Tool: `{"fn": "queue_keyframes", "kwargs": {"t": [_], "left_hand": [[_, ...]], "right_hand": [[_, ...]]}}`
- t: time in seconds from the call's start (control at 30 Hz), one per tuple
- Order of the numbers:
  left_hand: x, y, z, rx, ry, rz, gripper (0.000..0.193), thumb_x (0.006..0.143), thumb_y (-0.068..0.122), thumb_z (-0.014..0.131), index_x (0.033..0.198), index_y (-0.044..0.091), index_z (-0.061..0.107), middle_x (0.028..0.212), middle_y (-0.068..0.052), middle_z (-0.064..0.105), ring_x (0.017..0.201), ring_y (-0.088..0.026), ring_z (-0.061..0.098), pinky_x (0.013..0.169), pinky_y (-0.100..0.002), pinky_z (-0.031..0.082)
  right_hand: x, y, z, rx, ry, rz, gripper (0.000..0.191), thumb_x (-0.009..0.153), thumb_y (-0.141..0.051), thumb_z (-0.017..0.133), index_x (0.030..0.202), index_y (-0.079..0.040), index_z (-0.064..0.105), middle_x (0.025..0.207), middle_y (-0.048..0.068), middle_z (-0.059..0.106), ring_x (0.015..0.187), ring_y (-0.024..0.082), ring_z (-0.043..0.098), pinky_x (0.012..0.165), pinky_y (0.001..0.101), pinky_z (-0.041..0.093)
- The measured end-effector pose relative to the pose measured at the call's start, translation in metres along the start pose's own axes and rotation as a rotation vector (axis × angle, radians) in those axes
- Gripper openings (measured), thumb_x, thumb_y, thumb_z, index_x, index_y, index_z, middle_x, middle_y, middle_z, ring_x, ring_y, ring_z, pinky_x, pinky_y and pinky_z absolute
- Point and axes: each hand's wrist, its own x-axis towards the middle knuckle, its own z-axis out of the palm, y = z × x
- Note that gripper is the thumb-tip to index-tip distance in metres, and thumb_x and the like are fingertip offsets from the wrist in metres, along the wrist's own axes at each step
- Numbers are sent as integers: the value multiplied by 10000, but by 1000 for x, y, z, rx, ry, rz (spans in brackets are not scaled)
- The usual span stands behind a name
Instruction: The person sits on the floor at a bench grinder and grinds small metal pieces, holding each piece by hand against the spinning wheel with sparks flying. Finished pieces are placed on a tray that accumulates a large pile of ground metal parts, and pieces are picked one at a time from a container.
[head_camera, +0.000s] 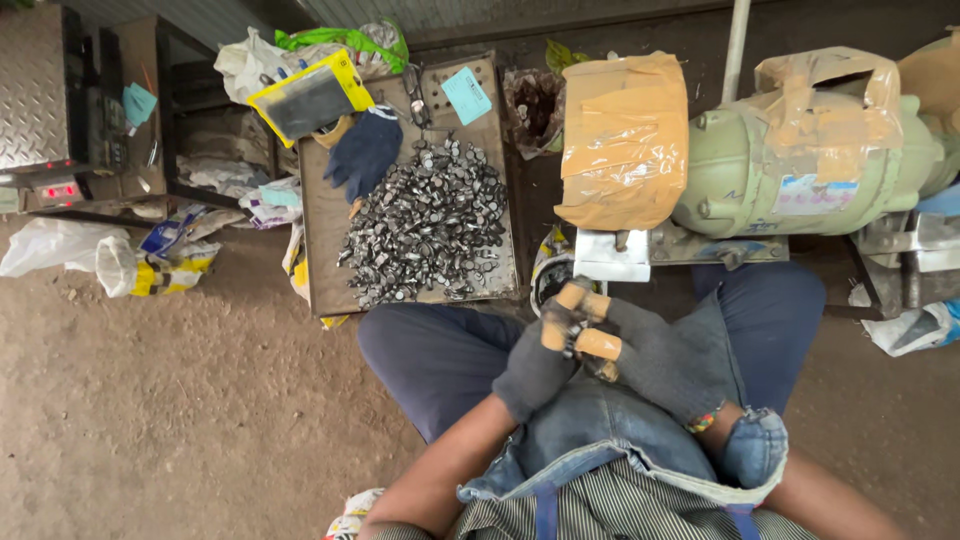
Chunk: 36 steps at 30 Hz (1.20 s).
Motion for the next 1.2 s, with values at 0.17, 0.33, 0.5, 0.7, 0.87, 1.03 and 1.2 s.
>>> {"fn": "queue_keyframes", "kwargs": {"t": [0.17, 0.33, 0.5, 0.7, 0.87, 1.03, 1.2], "left_hand": [[33, 39, 7, -339, -54, -21, 433, 1198, 318, 406, 1458, 7, 558, 1322, -168, 648, 1217, -320, 615, 1168, -368, 441], [77, 70, -18, 499, 172, 163, 399, 902, 337, 753, 1227, 116, 684, 1223, -160, 620, 1081, -346, 670, 913, -443, 548], [114, 73, -30, 663, -96, 23, 378, 849, 378, 784, 1121, 127, 707, 1280, -190, 588, 1073, -376, 666, 855, -471, 567], [142, 29, -35, 646, -183, 353, 364, 859, 303, 714, 1171, 116, 739, 1149, -149, 718, 1056, -363, 690, 884, -471, 573], [146, 7, -38, 718, -293, 394, 295, 802, 187, 656, 1054, 120, 793, 994, -146, 752, 929, -354, 709, 836, -463, 575], [139, 16, -39, 687, -310, 261, 229, 871, 240, 706, 1048, 105, 759, 1009, -167, 720, 941, -377, 700, 809, -479, 568], [132, 36, -41, 634, -183, 288, 291, 885, 250, 723, 1127, 89, 712, 1204, -194, 636, 1046, -398, 673, 827, -479, 567]], "right_hand": [[-6, -16, -8, -318, 242, -212, 296, 856, -153, 753, 1131, -45, 747, 941, 61, 751, 811, 179, 675, 724, 326, 546], [25, -19, -47, -1080, 394, -589, 255, 858, -227, 792, 1059, -77, 745, 951, 131, 687, 954, 354, 665, 815, 448, 518], [44, -4, -54, -952, 500, -649, 307, 813, -286, 812, 1015, -65, 748, 981, 134, 677, 948, 337, 661, 798, 442, 523], [58, 2, -55, -970, 544, -511, 381, 741, -354, 864, 952, -53, 764, 942, 138, 675, 922, 346, 659, 773, 452, 518], [60, 3, -60, -981, 485, -497, 379, 766, -356, 840, 1028, -89, 784, 954, 140, 675, 934, 350, 660, 787, 458, 519], [62, -1, -61, -966, 439, -437, 301, 801, -319, 820, 1030, -125, 808, 987, 132, 699, 942, 357, 663, 782, 465, 512], [64, -8, -54, -881, 472, -473, 365, 757, -367, 842, 987, -89, 787, 944, 125, 686, 873, 310, 671, 738, 418, 513]]}}
